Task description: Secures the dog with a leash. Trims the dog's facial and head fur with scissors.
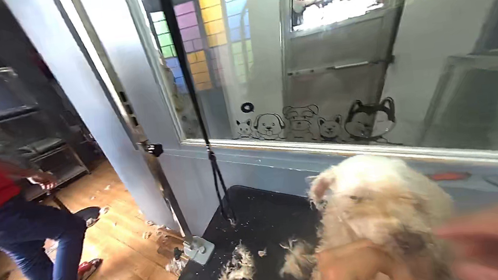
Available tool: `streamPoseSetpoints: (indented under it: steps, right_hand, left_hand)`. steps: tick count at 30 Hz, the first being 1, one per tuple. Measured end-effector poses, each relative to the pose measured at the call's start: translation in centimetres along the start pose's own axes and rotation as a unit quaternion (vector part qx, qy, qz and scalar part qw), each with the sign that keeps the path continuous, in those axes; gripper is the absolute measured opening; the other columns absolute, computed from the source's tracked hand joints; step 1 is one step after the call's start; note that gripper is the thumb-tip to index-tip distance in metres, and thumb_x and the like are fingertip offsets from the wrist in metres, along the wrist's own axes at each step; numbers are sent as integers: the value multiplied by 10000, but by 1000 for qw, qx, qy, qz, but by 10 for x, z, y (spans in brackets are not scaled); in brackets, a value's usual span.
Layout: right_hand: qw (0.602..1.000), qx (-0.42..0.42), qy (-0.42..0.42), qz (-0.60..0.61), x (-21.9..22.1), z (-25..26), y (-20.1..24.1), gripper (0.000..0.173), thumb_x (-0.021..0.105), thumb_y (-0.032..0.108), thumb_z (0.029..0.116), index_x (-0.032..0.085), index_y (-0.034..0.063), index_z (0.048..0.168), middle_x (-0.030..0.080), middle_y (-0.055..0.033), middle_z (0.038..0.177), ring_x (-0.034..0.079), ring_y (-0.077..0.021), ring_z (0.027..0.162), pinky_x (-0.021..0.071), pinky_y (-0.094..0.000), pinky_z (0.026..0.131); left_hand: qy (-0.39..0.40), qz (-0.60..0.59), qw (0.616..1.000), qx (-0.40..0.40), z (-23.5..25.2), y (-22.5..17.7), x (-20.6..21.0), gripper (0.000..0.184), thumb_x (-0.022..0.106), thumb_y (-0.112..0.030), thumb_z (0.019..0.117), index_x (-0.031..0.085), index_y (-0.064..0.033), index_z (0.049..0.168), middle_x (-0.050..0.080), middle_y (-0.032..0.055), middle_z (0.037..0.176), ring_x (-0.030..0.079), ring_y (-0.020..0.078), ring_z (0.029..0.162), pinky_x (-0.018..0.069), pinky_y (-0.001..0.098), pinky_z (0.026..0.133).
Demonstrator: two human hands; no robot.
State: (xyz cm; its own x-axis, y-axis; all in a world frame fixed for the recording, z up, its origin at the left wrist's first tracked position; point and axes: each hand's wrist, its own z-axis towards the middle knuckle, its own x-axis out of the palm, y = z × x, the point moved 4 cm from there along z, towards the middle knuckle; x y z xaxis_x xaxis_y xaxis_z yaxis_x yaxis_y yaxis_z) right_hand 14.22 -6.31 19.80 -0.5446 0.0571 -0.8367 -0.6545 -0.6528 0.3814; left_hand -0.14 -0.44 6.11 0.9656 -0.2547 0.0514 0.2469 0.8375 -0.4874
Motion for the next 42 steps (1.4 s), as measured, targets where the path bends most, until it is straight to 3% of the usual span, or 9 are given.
streamPoseSetpoints:
  steps: [4, 7, 10, 14, 20, 27, 36, 39, 42]
  right_hand:
    - [987, -1, 11, -158, 35, 111, 17, 428, 585, 618, 926, 706, 271, 1147, 640, 149, 756, 603, 8, 621, 534, -249, 535]
    - [968, 187, 161, -50, 85, 181, 35, 840, 678, 637, 898, 434, 81, 1478, 703, -73, 985, 700, -220, 857, 590, -466, 758]
    - [967, 219, 120, 56, 136, 217, 37, 836, 748, 494, 905, 379, 11, 1480, 670, -223, 1083, 685, -372, 968, 563, -576, 809]
    - [968, 195, 89, 128, 144, 240, 40, 228, 572, 251, 1030, 696, 62, 1058, 713, -77, 838, 676, -208, 744, 539, -445, 667]
    - [916, 222, 98, 318, 62, 192, 65, 228, 468, 163, 1101, 605, 14, 1207, 650, -65, 767, 661, -139, 549, 628, -318, 542]
    - [928, 217, 85, 290, -3, 106, 12, 538, 614, -19, 981, 478, 154, 1472, 753, -98, 1097, 597, -166, 448, 538, -287, 395]
    - [990, 64, -64, 104, -17, 63, -48, 873, 737, 40, 890, 275, 304, 1582, 682, 27, 1313, 719, -159, 690, 626, -299, 532]
    - [989, -53, -136, -27, 1, 48, -60, 463, 653, 103, 938, 576, 198, 1385, 655, 32, 1133, 535, -32, 611, 493, -216, 517]
    - [988, -87, -118, -46, 9, 35, -75, 248, 592, 155, 964, 763, 170, 1142, 628, 18, 1302, 616, 0, 830, 562, -192, 673]
  left_hand:
    - [-13, -30, 999, -3, -5, 4, 3, 145, 619, 7, 947, 691, 113, 879, 714, 156, 782, 714, 137, 720, 618, 284, 712]
    - [-18, -15, 1000, -11, -7, 5, 6, 142, 618, 30, 936, 700, 130, 878, 712, 182, 789, 711, 172, 713, 616, 306, 715]
    - [-19, -16, 1000, 7, -8, 6, 7, 144, 612, 27, 915, 692, 116, 834, 702, 158, 764, 703, 146, 730, 601, 276, 728]
    - [-26, -38, 999, 13, -5, 5, 5, 145, 605, 31, 922, 682, 124, 842, 697, 158, 757, 700, 143, 725, 597, 275, 728]
    - [2, -94, 995, -13, -3, 12, 4, 186, 619, -22, 970, 685, 88, 834, 723, 153, 830, 712, 146, 732, 622, 298, 704]
    - [7, -210, 977, -37, 6, 25, 2, 175, 658, -115, 997, 726, -6, 880, 742, 105, 832, 728, 145, 743, 635, 316, 708]
    - [9, -257, 965, -59, 23, 28, 6, 209, 671, -113, 993, 701, 11, 828, 715, 130, 773, 720, 183, 681, 634, 338, 657]
    - [5, -271, 960, -73, 28, 29, 4, 178, 661, -103, 991, 720, 7, 864, 740, 140, 823, 734, 183, 704, 640, 339, 681]
    - [-3, -272, 958, -89, 31, 29, 2, 177, 657, -90, 992, 708, 12, 858, 734, 147, 815, 734, 188, 712, 638, 342, 696]
